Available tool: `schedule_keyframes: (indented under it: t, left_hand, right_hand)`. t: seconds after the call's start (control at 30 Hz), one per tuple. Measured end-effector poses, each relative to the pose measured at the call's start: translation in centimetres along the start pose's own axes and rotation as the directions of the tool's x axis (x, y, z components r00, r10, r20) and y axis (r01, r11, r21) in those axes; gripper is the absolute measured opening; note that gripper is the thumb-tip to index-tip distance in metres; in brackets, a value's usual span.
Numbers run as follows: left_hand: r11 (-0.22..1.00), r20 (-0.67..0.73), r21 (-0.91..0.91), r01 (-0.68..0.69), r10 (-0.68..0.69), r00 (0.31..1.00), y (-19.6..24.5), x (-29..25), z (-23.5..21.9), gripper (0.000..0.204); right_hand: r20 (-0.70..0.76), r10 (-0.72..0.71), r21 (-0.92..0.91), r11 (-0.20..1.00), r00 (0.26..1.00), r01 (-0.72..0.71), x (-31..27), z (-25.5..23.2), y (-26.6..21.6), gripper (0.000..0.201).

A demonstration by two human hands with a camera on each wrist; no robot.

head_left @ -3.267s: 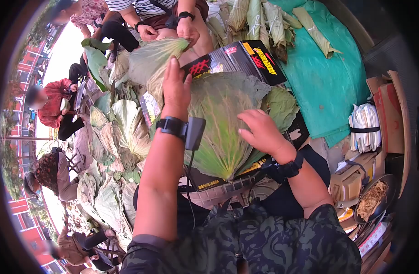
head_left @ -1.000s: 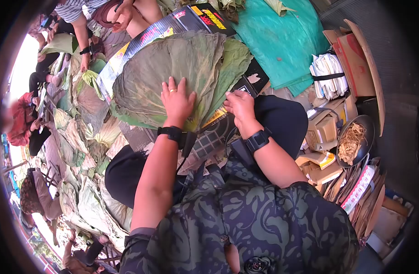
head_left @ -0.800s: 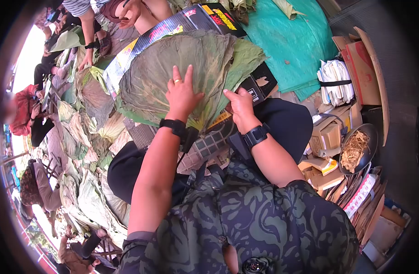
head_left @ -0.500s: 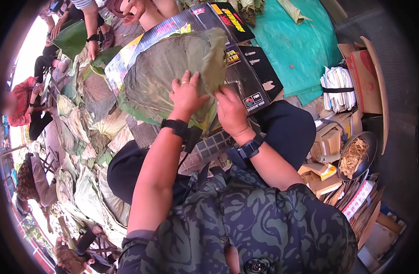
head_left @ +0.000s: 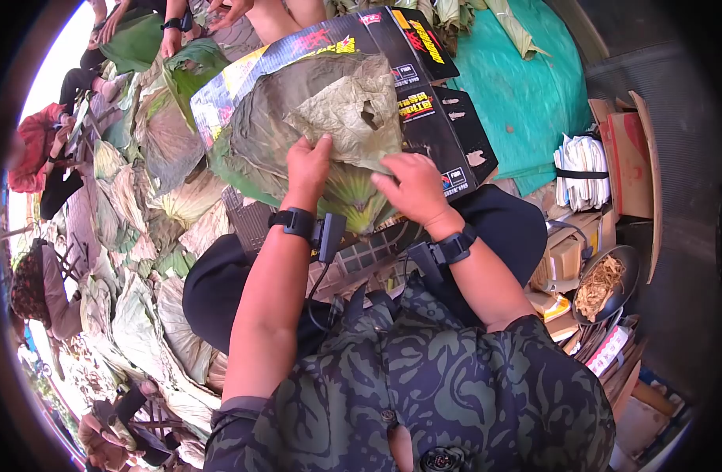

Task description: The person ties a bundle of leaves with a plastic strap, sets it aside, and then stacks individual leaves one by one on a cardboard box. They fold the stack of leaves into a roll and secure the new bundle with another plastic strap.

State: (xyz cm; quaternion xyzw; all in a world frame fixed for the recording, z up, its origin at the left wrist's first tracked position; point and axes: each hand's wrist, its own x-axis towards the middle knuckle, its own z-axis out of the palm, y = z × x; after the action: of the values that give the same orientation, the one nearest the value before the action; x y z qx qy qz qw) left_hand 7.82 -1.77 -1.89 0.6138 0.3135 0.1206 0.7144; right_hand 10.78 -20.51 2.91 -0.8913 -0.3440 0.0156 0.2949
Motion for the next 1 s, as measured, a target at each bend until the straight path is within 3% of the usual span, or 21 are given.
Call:
schedule_keyframes:
  t: [0.03, 0.07, 0.2, 0.27, 0.3, 0.37, 0.47, 0.63, 0.77, 0.8, 0.83, 0.9, 0.93, 0.97, 1.0]
  left_hand:
    - [1.0, -0.004, -0.004, 0.003, -0.003, 1.0, -1.0, 0.6, -0.4, 0.026]
    - [0.999, -0.011, 0.039, -0.017, 0.017, 1.0, -2.0, 1.2, -0.9, 0.025]
    - [0.998, -0.01, 0.059, 0.005, -0.004, 1.0, -1.7, 0.9, -1.1, 0.024]
    - [0.994, 0.004, 0.108, 0.025, -0.026, 1.0, -0.6, 0.4, -1.0, 0.022]
    - [0.987, 0.023, 0.156, 0.045, -0.049, 0.999, -0.3, 0.3, -1.1, 0.021]
    - [0.97, 0.002, 0.234, 0.07, -0.072, 0.997, -1.0, 0.6, -1.4, 0.022]
    - [0.966, 0.037, 0.258, -0.031, 0.023, 0.999, -1.7, 0.5, -1.2, 0.024]
    - [0.941, 0.01, 0.334, -0.043, 0.042, 0.999, -0.6, 0.1, -0.7, 0.021]
    - [0.919, -0.025, 0.392, -0.049, 0.064, 0.998, 0.1, -1.4, -1.1, 0.021]
    - [0.93, -0.149, 0.358, -0.087, 0.149, 0.978, -0.5, -1.9, -1.4, 0.03]
    - [0.925, -0.169, 0.371, -0.083, 0.156, 0.973, -0.7, -2.6, -2.3, 0.03]
    - [0.769, -0.386, 0.615, -0.173, 0.486, 0.785, -1.0, -4.6, -4.1, 0.034]
    - [0.686, -0.413, 0.726, -0.051, 0.493, 0.765, -0.8, -5.6, -5.5, 0.042]
    - [0.682, -0.416, 0.73, -0.046, 0.496, 0.762, -0.7, -6.2, -6.2, 0.042]
    - [0.855, -0.558, 0.511, 0.085, 0.255, 0.79, -0.4, -6.8, -6.8, 0.046]
  right_hand:
    - [-0.018, 0.124, 0.224, 0.968, 0.992, -0.116, 0.9, -0.6, 0.2, 0.03]
    - [-0.25, 0.052, 0.159, 0.987, 0.967, -0.012, 2.0, -0.6, 0.8, 0.032]
    - [-0.319, -0.082, 0.049, 0.994, 0.944, 0.103, 7.1, 0.7, 2.2, 0.047]
    - [-0.151, -0.211, -0.158, 0.97, 0.966, 0.187, 8.7, 3.0, 3.3, 0.055]
    - [-0.149, -0.215, -0.153, 0.969, 0.965, 0.192, 8.5, 4.0, 3.6, 0.055]
    - [0.094, -0.129, -0.291, 0.945, 0.987, 0.152, 8.1, 5.7, 4.1, 0.057]
    - [0.081, -0.123, -0.323, 0.936, 0.989, 0.143, 7.9, 6.1, 4.0, 0.059]
    - [0.079, -0.128, -0.482, 0.863, 0.989, 0.15, 7.7, 6.6, 3.1, 0.057]
    - [0.043, -0.069, -0.352, 0.933, 0.997, 0.079, 7.2, 8.0, 3.2, 0.059]
    - [0.012, -0.059, -0.262, 0.963, 0.998, 0.06, 7.0, 7.6, 3.0, 0.06]
    - [-0.014, -0.046, -0.171, 0.984, 0.999, 0.043, 7.0, 7.0, 2.8, 0.062]
    - [0.055, -0.035, -0.136, 0.99, 0.998, 0.042, 7.0, 6.2, 2.0, 0.066]
    - [0.101, -0.03, -0.192, 0.98, 0.994, 0.049, 7.0, 5.8, 1.7, 0.068]
    - [0.146, -0.021, -0.251, 0.966, 0.989, 0.057, 6.9, 5.7, 1.5, 0.07]
    - [0.178, 0.003, -0.264, 0.963, 0.984, 0.045, 7.0, 5.8, 1.2, 0.071]
